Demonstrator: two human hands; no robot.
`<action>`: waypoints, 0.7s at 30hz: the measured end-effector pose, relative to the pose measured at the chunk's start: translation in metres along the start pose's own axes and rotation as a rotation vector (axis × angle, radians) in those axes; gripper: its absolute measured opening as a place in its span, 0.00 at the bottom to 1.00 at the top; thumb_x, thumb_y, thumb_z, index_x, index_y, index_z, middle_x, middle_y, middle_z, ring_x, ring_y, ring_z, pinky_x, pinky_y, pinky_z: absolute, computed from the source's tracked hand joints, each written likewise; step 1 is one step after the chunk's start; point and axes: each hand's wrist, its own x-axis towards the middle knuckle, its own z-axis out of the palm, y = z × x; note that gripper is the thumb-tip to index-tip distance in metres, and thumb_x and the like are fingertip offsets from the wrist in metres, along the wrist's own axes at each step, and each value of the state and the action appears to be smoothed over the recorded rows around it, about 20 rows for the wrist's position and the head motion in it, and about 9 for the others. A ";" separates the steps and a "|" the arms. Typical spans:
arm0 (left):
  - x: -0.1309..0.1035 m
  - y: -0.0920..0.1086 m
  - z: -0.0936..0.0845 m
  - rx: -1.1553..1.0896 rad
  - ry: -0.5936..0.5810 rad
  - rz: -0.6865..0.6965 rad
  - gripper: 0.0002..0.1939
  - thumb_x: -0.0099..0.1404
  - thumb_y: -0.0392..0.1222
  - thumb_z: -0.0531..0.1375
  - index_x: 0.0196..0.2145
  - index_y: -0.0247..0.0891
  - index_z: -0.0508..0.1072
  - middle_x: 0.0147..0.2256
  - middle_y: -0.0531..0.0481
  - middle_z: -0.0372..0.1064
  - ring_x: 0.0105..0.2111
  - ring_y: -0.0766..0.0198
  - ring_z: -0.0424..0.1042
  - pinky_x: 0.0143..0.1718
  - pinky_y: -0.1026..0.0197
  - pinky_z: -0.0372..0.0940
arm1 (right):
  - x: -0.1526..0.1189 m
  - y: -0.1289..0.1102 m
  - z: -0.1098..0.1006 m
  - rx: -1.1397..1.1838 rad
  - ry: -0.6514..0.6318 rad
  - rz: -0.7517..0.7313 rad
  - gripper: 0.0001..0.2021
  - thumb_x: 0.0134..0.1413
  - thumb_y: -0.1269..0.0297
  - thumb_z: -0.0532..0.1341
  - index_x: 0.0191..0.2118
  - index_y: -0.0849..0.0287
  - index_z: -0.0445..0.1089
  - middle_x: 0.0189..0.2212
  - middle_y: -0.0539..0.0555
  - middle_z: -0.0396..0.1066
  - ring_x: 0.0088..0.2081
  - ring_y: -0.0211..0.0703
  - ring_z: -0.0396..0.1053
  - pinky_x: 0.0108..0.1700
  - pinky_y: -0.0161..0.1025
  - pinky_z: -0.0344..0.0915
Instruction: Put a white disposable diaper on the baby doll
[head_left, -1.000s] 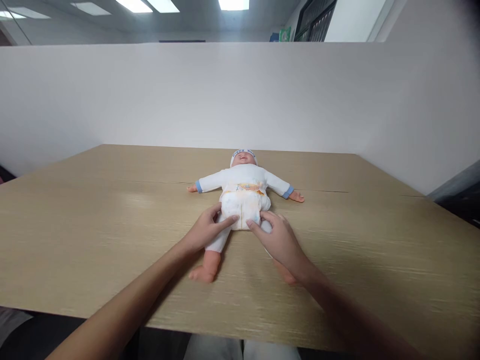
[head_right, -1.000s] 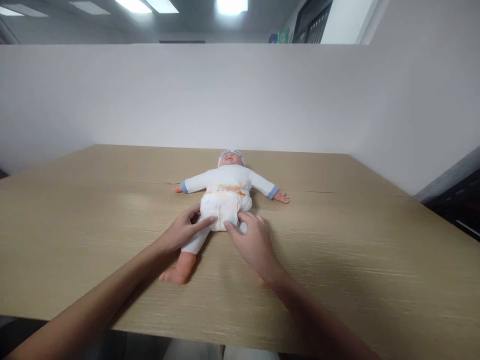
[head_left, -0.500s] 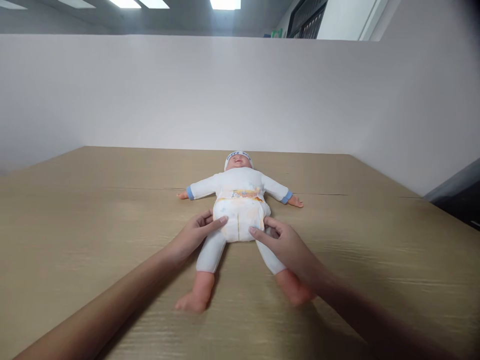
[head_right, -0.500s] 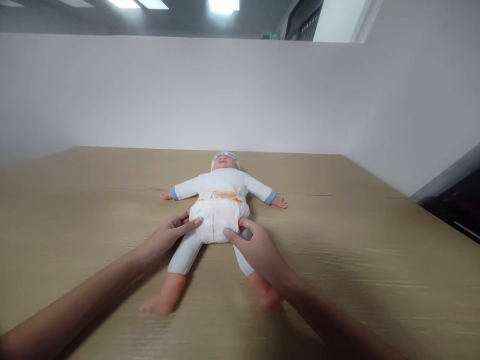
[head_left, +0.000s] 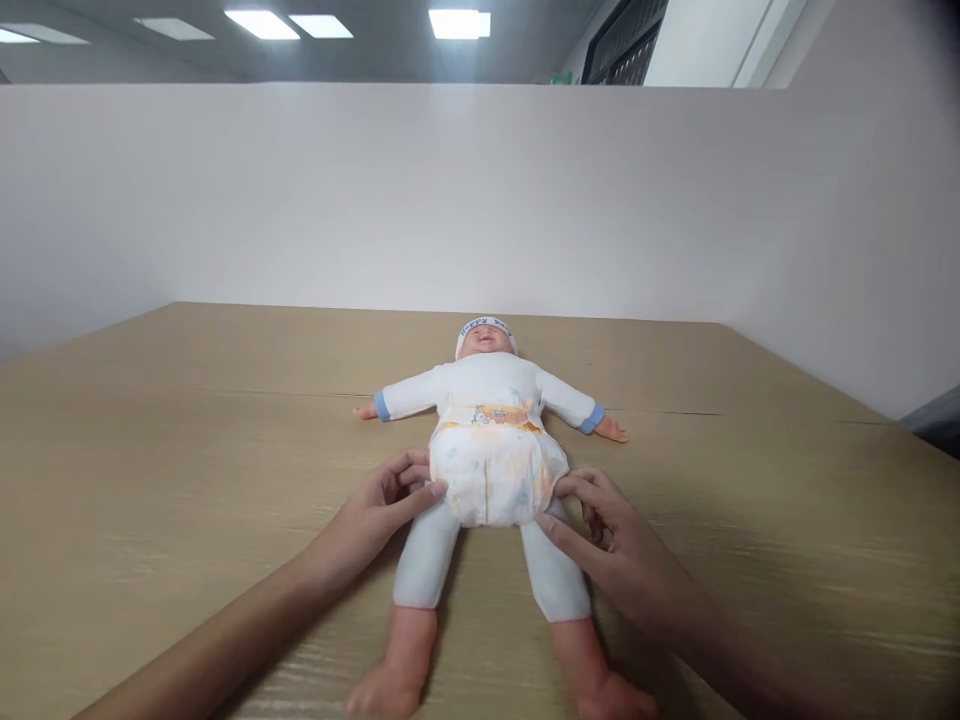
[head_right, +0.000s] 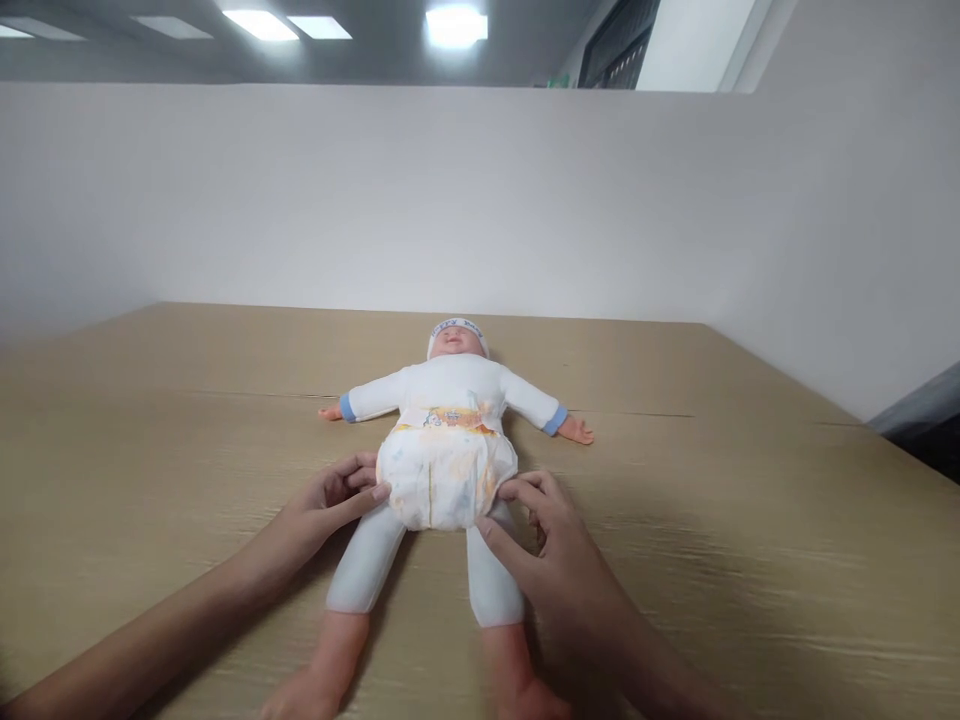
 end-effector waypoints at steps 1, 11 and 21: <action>-0.002 0.000 -0.003 0.034 0.023 0.010 0.20 0.67 0.57 0.70 0.50 0.44 0.76 0.46 0.46 0.81 0.46 0.53 0.79 0.48 0.52 0.73 | -0.002 0.002 -0.002 0.013 -0.003 0.013 0.16 0.60 0.46 0.66 0.48 0.49 0.78 0.46 0.54 0.72 0.36 0.46 0.68 0.42 0.46 0.72; -0.021 0.001 -0.003 0.432 0.208 0.133 0.31 0.74 0.61 0.61 0.71 0.55 0.65 0.67 0.44 0.69 0.64 0.45 0.71 0.64 0.43 0.69 | -0.003 0.018 -0.016 0.035 0.028 -0.135 0.34 0.68 0.43 0.61 0.75 0.44 0.60 0.75 0.58 0.60 0.74 0.60 0.60 0.71 0.65 0.63; -0.004 -0.003 -0.017 0.557 0.366 0.174 0.25 0.78 0.65 0.51 0.49 0.44 0.77 0.53 0.44 0.80 0.57 0.45 0.74 0.63 0.43 0.65 | 0.020 0.038 -0.006 0.014 0.212 -0.079 0.23 0.72 0.43 0.55 0.60 0.50 0.73 0.63 0.59 0.74 0.63 0.58 0.71 0.66 0.58 0.67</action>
